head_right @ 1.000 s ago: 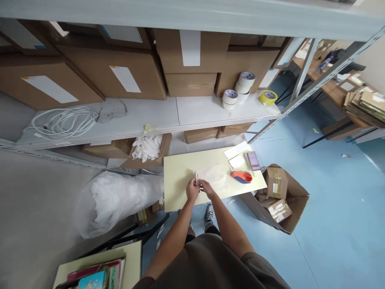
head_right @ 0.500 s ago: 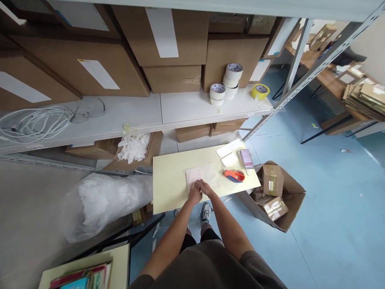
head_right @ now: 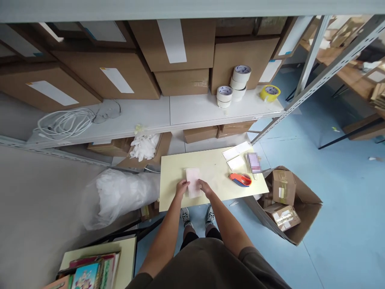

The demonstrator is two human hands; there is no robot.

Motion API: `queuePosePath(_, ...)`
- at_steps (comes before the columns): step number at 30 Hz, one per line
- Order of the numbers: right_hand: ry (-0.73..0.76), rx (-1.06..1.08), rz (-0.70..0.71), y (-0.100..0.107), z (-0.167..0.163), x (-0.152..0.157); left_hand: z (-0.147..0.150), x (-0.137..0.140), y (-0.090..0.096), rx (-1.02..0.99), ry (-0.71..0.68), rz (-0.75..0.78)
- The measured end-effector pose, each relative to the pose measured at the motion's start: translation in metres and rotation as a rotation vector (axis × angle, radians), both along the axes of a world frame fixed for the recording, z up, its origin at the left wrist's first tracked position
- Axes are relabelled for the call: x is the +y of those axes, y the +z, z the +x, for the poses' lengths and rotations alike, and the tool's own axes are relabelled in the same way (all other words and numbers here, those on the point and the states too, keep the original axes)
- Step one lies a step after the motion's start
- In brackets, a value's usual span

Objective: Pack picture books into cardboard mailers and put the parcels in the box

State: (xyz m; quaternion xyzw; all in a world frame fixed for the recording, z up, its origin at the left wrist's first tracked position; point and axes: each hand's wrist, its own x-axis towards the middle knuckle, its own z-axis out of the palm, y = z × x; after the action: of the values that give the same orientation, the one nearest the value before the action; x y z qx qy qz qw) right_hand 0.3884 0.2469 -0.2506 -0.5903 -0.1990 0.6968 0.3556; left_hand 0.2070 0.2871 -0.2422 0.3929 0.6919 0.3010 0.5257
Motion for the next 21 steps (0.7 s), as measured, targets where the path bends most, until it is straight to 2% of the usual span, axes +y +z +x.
queuePosePath(4,0.014,0.139,-0.021,0.005,-0.014,0.009,0.009,-0.002,0.014,-0.106,-0.046,0.016)
queuePosePath(6,0.030,0.152,-0.031,0.009,-0.014,0.012,0.025,-0.004,0.020,-0.043,-0.107,0.054)
queuePosePath(8,0.024,0.070,-0.028,0.012,-0.006,0.013,0.047,-0.005,0.022,0.106,-0.186,0.093)
queuePosePath(11,-0.080,-0.194,0.020,0.014,0.020,0.007,0.079,-0.007,0.017,0.303,-0.355,0.097)
queuePosePath(14,-0.170,-0.384,0.104,0.014,0.050,-0.002,0.098,-0.008,0.010,0.369,-0.455,0.092)
queuePosePath(17,-0.164,-0.378,0.106,0.013,0.068,-0.006,0.101,-0.011,0.004,0.351,-0.464,0.104)
queuePosePath(21,-0.091,-0.245,0.037,0.011,0.066,-0.003,0.084,-0.015,0.004,0.309,-0.446,0.147)
